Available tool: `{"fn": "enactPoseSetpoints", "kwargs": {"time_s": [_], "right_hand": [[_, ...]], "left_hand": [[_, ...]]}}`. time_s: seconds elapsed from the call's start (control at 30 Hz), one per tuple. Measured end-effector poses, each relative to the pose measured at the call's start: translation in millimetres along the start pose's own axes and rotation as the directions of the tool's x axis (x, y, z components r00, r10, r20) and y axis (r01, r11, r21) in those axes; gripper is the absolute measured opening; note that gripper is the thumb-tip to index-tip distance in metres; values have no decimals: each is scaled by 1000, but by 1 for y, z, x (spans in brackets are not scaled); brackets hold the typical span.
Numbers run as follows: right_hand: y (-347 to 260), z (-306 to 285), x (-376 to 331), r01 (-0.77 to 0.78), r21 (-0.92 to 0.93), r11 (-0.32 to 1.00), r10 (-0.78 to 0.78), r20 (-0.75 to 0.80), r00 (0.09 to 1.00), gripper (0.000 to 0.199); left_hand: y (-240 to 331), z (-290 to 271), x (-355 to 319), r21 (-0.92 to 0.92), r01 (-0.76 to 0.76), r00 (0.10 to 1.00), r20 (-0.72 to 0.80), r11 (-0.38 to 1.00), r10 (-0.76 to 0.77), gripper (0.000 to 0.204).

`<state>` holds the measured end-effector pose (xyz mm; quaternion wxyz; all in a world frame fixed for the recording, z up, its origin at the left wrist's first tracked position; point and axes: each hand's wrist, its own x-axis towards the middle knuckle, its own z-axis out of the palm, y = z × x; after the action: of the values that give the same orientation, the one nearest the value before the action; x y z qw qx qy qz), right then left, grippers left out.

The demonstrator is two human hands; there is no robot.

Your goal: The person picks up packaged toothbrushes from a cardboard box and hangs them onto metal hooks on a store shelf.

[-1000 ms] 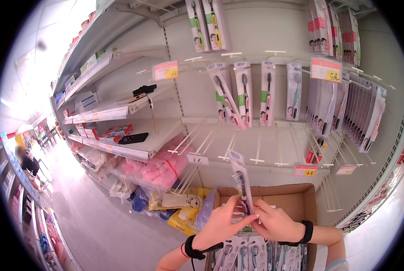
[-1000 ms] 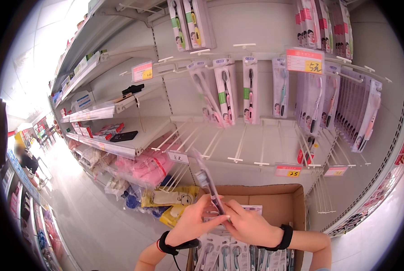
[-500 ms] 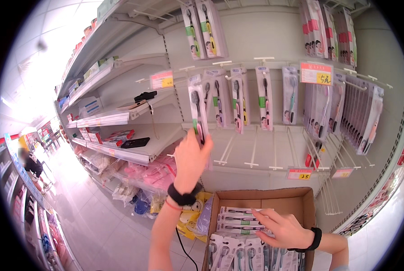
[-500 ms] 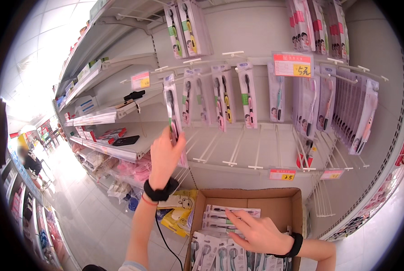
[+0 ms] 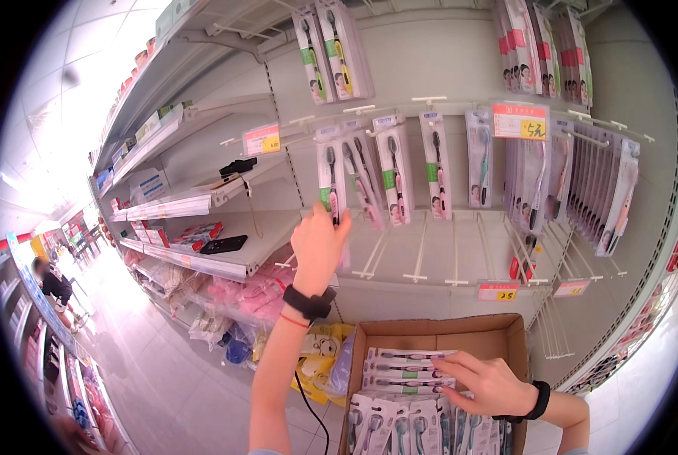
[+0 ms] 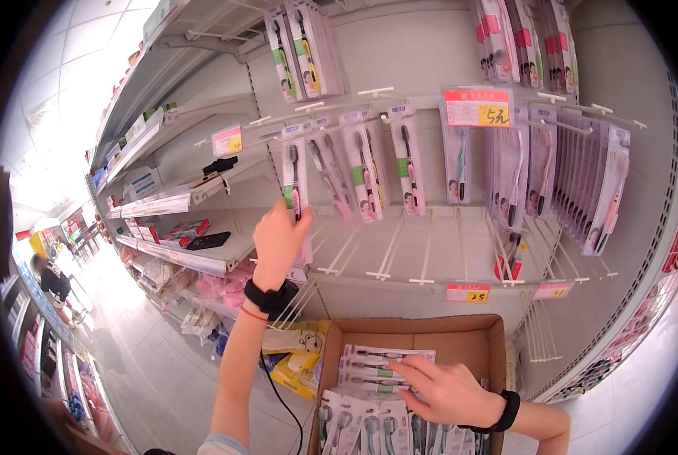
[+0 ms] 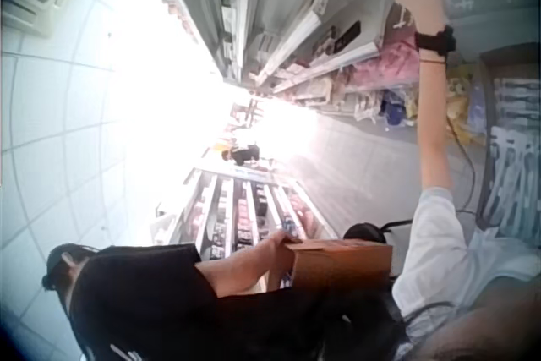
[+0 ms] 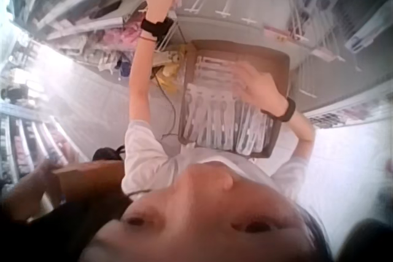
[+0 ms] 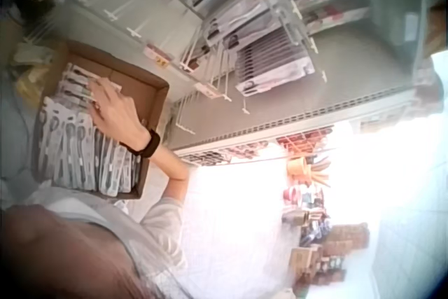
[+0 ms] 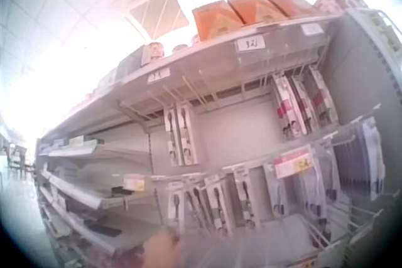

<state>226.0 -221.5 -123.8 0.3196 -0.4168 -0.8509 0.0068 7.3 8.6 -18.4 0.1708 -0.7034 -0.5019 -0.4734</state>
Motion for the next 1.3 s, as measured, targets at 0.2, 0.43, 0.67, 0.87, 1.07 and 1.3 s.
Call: {"fn": "enactPoseSetpoints", "kwargs": {"time_s": [0.2,0.43,0.67,0.87,1.07,1.3], "right_hand": [[-2,-5,-3,37,-32,999,-37,10,999,38],[3,-20,-20,6,-101,995,-1,44,999,36],[9,-23,-31,-17,-108,994,25,77,997,36],[9,-15,-34,-11,-82,997,20,112,994,35],[17,-1,-27,-70,-23,997,74,273,959,35],[111,57,-34,-230,-16,973,190,620,761,36]], "left_hand": [[-3,46,38,58,27,993,112,998,-33,37],[-14,106,63,51,93,978,183,994,-101,36],[-5,126,66,-26,213,958,200,977,-204,42],[-11,123,67,-22,224,932,298,974,-208,57],[-18,79,44,-66,125,975,191,990,-110,78],[7,-29,-75,-515,-60,896,351,855,274,24]]}}
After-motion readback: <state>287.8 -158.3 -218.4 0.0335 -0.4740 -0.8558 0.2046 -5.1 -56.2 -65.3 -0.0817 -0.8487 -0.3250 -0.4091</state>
